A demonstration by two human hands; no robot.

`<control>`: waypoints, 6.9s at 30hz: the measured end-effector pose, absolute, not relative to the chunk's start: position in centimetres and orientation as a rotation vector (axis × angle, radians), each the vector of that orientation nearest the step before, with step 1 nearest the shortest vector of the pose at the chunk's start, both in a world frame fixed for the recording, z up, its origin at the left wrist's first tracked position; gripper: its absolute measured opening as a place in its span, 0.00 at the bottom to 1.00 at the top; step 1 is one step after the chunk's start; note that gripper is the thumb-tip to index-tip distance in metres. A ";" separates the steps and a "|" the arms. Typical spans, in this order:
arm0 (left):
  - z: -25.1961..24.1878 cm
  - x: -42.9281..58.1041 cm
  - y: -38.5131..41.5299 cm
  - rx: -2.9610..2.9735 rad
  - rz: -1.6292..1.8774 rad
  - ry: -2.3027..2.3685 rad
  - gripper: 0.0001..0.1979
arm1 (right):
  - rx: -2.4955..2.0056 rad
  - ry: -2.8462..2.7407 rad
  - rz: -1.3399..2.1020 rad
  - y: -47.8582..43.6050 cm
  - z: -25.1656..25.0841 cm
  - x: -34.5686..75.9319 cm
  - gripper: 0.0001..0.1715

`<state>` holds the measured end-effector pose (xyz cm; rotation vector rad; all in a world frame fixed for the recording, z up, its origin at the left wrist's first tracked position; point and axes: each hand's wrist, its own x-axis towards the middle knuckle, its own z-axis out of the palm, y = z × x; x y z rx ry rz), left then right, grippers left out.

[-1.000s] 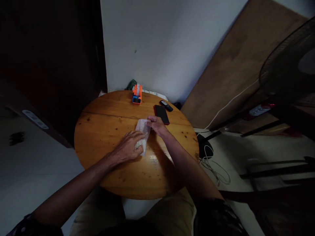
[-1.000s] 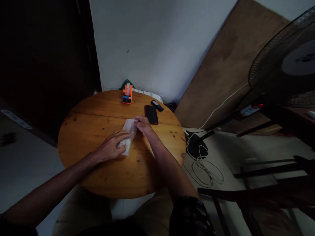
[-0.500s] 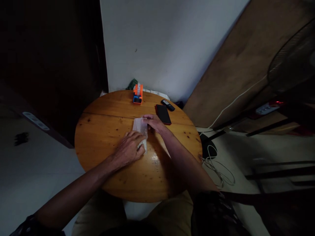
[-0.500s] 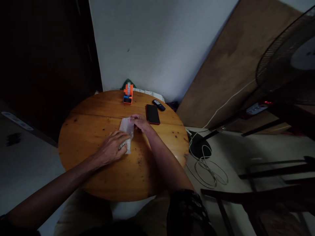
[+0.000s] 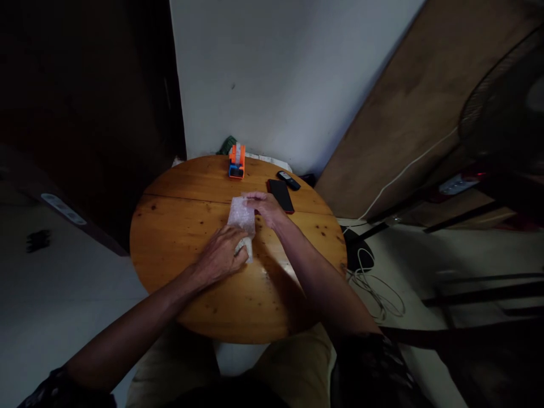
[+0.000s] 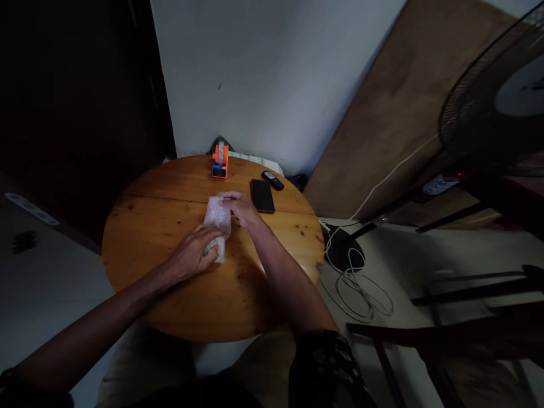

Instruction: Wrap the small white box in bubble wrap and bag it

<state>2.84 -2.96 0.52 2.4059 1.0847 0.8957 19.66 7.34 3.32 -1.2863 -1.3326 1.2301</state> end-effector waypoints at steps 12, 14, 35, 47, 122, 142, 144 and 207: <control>1.6 2.7 -4.3 2.522 0.776 1.530 0.10 | -1.057 -1.388 1.239 1.7 6.3 18.9 0.17; 1.6 2.7 -4.6 2.392 0.823 1.636 0.12 | -1.048 -1.425 1.223 1.1 6.5 18.5 0.16; -2.1 2.7 -2.8 1.812 1.152 1.205 0.11 | -1.009 -1.637 1.089 -6.4 4.4 18.5 0.08; -0.3 -0.2 -3.2 1.969 0.910 1.009 0.19 | -0.998 -1.732 0.796 -8.6 1.1 18.2 0.03; -0.7 1.3 0.9 1.264 0.985 0.904 0.50 | -1.130 -1.188 1.171 3.4 0.2 17.9 0.21; -0.6 1.1 0.9 1.280 0.974 0.907 0.48 | -1.018 -1.326 1.009 3.7 -0.2 17.7 0.20; -0.7 1.0 1.0 1.293 0.976 0.915 0.48 | -1.002 -1.349 0.993 3.6 -0.2 17.7 0.20; -0.8 0.3 1.3 1.439 0.948 1.029 0.37 | -1.040 -2.022 0.470 0.3 3.5 22.4 0.18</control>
